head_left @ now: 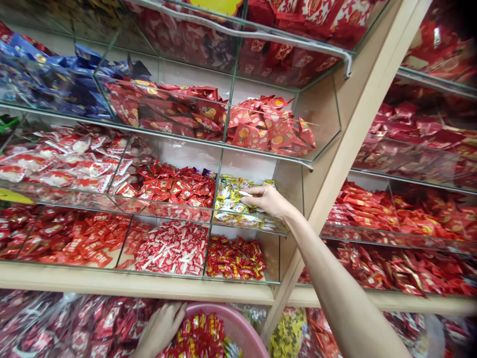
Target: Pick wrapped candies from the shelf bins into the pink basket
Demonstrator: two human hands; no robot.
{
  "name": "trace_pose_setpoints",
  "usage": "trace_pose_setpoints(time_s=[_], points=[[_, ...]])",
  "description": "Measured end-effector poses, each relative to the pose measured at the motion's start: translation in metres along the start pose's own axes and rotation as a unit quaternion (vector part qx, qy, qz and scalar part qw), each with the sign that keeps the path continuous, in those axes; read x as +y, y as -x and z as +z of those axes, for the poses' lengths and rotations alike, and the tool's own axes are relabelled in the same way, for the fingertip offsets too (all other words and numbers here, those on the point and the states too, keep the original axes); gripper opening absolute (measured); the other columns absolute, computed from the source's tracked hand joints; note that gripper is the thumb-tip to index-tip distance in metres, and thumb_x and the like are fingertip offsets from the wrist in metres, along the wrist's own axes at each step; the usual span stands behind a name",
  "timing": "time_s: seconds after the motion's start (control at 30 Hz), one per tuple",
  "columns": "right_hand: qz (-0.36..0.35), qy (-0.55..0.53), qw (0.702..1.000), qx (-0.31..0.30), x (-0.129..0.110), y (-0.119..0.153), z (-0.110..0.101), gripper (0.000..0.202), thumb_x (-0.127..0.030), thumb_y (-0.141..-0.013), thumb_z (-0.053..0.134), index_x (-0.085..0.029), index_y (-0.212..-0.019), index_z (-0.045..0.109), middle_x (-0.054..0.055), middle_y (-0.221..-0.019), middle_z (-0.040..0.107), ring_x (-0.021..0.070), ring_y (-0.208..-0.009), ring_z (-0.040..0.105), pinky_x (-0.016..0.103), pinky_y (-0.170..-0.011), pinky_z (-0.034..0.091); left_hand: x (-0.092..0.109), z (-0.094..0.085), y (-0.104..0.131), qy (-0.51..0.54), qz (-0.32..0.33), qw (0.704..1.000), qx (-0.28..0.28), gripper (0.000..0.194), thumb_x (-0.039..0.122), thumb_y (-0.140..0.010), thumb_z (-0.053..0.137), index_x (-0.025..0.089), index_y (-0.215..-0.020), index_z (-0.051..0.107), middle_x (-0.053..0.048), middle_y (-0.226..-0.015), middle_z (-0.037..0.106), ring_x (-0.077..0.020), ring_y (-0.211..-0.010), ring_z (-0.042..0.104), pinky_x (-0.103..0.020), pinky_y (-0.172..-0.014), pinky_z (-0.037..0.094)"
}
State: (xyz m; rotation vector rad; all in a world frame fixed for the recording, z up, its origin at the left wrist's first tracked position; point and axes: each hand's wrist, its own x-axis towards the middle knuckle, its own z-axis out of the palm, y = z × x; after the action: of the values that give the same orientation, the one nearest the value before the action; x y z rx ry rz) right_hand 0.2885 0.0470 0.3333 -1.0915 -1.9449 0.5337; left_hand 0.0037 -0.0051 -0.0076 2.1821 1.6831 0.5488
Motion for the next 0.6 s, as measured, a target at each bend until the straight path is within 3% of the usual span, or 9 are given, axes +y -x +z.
trace_pose_setpoints(time_s=[0.3, 0.43, 0.6], points=[[-0.013, 0.054, 0.998, 0.002, -0.0036, 0.0040, -0.0006, 0.028, -0.040, -0.075, 0.054, -0.019, -0.067, 0.071, 0.001, -0.083, 0.069, 0.0211, -0.087, 0.061, 0.031, -0.081, 0.044, 0.0025, -0.0030, 0.0010, 0.005, 0.000, 1.000, -0.001, 0.038, 0.039, -0.090, 0.028, 0.025, -0.101, 0.062, -0.006, -0.101, 0.065, -0.0216, -0.099, 0.058, -0.029, -0.084, 0.041], [-0.002, 0.009, 1.000, 0.025, -0.0007, 0.0015, 0.0000, 0.025, -0.033, -0.066, 0.066, -0.018, -0.085, 0.071, 0.004, -0.090, 0.069, 0.0182, -0.084, 0.060, 0.030, -0.080, 0.045, 0.0026, -0.0028, 0.0005, 0.008, 0.000, 1.000, -0.003, 0.039, 0.039, -0.090, 0.028, 0.025, -0.102, 0.062, -0.006, -0.103, 0.065, -0.0217, -0.102, 0.057, -0.029, -0.086, 0.040], [0.030, -0.045, 0.998, 0.033, 0.0063, -0.0025, 0.0012, 0.040, -0.026, -0.054, 0.075, -0.013, -0.091, 0.068, -0.002, -0.066, 0.061, 0.0092, -0.059, 0.052, 0.024, -0.059, 0.043, 0.0004, -0.0006, -0.0008, 0.005, -0.004, 1.000, -0.006, 0.039, 0.039, -0.090, 0.027, 0.024, -0.104, 0.061, -0.006, -0.102, 0.065, -0.0216, -0.102, 0.057, -0.029, -0.086, 0.040]])
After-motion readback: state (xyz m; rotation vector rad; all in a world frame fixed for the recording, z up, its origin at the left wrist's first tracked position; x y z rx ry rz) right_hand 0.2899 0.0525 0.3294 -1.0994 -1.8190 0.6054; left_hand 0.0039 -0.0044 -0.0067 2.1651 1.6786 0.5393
